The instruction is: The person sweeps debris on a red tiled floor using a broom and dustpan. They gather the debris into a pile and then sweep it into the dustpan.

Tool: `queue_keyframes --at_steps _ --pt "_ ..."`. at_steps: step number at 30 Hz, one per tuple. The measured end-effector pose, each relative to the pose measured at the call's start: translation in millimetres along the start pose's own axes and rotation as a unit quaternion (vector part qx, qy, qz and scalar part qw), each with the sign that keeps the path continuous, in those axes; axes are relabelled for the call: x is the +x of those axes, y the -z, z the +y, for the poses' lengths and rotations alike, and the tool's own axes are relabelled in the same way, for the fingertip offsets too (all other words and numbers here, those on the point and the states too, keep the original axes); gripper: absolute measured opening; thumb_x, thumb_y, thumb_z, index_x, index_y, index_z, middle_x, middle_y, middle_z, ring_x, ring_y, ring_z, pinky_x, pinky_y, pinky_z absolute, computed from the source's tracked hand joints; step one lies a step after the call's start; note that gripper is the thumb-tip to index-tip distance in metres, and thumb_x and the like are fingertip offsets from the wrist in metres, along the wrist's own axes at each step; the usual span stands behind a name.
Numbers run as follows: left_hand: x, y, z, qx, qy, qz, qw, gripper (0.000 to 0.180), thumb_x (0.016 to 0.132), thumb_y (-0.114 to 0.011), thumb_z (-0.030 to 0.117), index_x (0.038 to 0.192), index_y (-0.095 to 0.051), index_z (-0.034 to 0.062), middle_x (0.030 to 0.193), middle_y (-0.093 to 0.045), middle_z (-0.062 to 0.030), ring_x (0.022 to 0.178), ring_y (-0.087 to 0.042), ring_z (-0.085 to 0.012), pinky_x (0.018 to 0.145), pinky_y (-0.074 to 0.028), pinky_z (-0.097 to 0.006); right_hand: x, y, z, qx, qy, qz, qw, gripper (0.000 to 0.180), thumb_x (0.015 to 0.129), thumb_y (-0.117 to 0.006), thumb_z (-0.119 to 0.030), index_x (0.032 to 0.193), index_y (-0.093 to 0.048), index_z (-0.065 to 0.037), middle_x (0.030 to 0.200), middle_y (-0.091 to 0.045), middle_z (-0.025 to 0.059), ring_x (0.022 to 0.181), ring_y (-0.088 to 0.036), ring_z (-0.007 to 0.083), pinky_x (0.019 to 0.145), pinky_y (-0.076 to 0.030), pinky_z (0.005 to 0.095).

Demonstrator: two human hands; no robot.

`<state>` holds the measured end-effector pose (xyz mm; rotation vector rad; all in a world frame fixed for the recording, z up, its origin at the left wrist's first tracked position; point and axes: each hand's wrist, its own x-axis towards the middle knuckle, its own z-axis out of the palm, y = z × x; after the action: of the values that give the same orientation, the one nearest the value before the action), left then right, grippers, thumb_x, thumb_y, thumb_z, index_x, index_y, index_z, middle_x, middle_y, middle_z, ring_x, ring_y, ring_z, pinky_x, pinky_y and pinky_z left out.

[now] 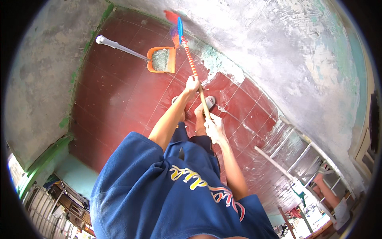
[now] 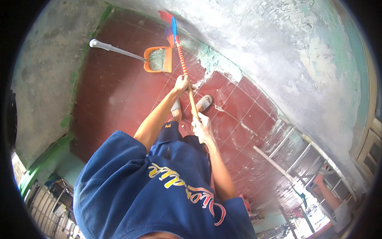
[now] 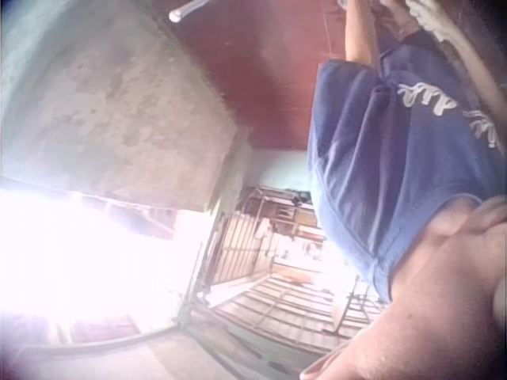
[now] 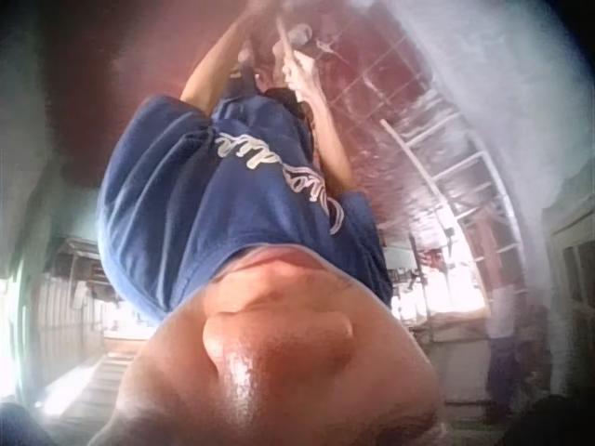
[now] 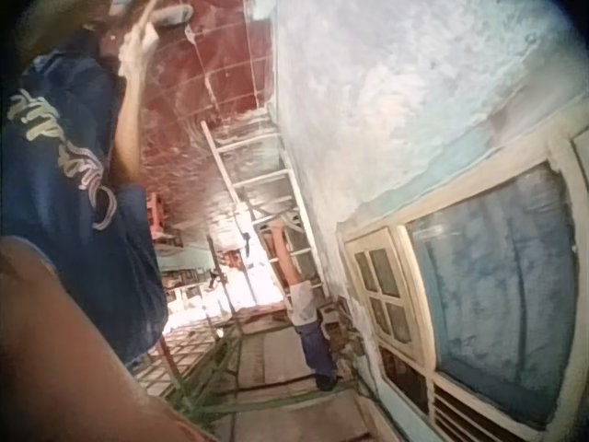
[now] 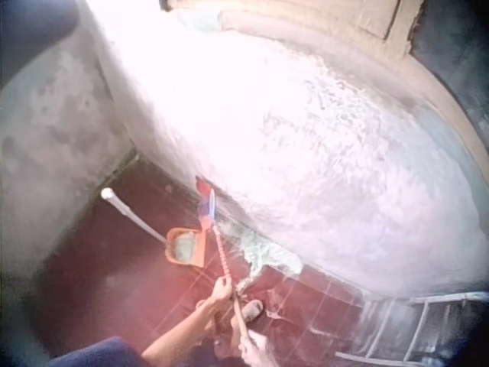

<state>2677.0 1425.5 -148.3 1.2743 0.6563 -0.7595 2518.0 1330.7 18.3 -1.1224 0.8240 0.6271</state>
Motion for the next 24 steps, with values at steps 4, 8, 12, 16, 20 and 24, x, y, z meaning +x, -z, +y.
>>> queue_keyframes --at_steps 4,8,12,16,20,24 --pt "97.5 -3.1 -18.9 0.175 -0.062 0.054 0.981 0.027 0.094 -0.046 0.025 0.097 -0.049 -0.0017 0.077 -0.057 -0.0134 0.065 -0.064 -0.025 0.063 -0.058 -0.04 91.1 35.9 -17.5 0.013 -0.009 -0.043 0.999 0.012 0.094 -0.05 -0.016 0.099 -0.054 -0.005 0.062 -0.048 -0.002 0.041 -0.041 0.0035 0.033 -0.031 0.0186" --pt "160.4 -28.3 -24.5 0.351 -0.071 0.074 0.931 0.035 0.09 -0.053 0.032 0.102 -0.055 -0.0017 0.09 -0.063 -0.0199 0.084 -0.066 -0.031 0.075 -0.054 -0.042 190.1 54.7 -23.5 -0.104 0.039 0.028 0.993 0.017 0.095 -0.05 -0.018 0.091 -0.057 -0.003 0.062 -0.049 -0.0009 0.041 -0.042 0.0044 0.035 -0.034 0.021" --pt "202.0 -25.8 -57.7 0.472 -0.175 0.096 0.859 0.039 0.089 -0.053 0.032 0.106 -0.055 -0.0028 0.097 -0.062 -0.0248 0.085 -0.065 -0.0377 0.076 -0.054 -0.043 214.4 54.5 -9.5 -0.366 0.187 0.135 0.902 0.017 0.09 -0.052 -0.015 0.088 -0.059 0.001 0.065 -0.06 0.0162 0.057 -0.06 0.0263 0.05 -0.045 0.0365" --pt "202.6 -23.2 -113.4 0.412 -0.119 0.037 0.903 0.031 0.088 -0.051 0.025 0.098 -0.056 -0.0036 0.082 -0.064 -0.0224 0.072 -0.068 -0.0331 0.063 -0.057 -0.041 181.9 46.8 -1.0 -0.371 0.118 0.162 0.907 0.023 0.086 -0.053 -0.011 0.095 -0.06 0.009 0.086 -0.06 0.0319 0.084 -0.06 0.0443 0.077 -0.048 0.0447" --pt "148.5 -49.8 -119.7 0.435 -0.063 -0.064 0.896 0.034 0.087 -0.054 0.026 0.1 -0.055 -0.0049 0.089 -0.063 -0.0266 0.082 -0.065 -0.038 0.072 -0.053 -0.045 146.6 62.8 49.9 -0.384 0.159 0.276 0.866 0.024 0.09 -0.054 -0.016 0.104 -0.06 0.003 0.067 -0.062 0.0184 0.062 -0.064 0.0315 0.057 -0.048 0.0398" --pt "88.9 -51.4 -153.2 0.432 -0.06 -0.079 0.896 0.035 0.087 -0.054 0.028 0.102 -0.055 -0.0032 0.093 -0.062 -0.0251 0.09 -0.063 -0.0373 0.076 -0.05 -0.045 81.9 89.4 93.6 -0.261 0.065 0.188 0.945 0.032 0.089 -0.054 -0.015 0.115 -0.056 0.005 0.064 -0.056 0.01 0.053 -0.057 0.0179 0.049 -0.045 0.0328"
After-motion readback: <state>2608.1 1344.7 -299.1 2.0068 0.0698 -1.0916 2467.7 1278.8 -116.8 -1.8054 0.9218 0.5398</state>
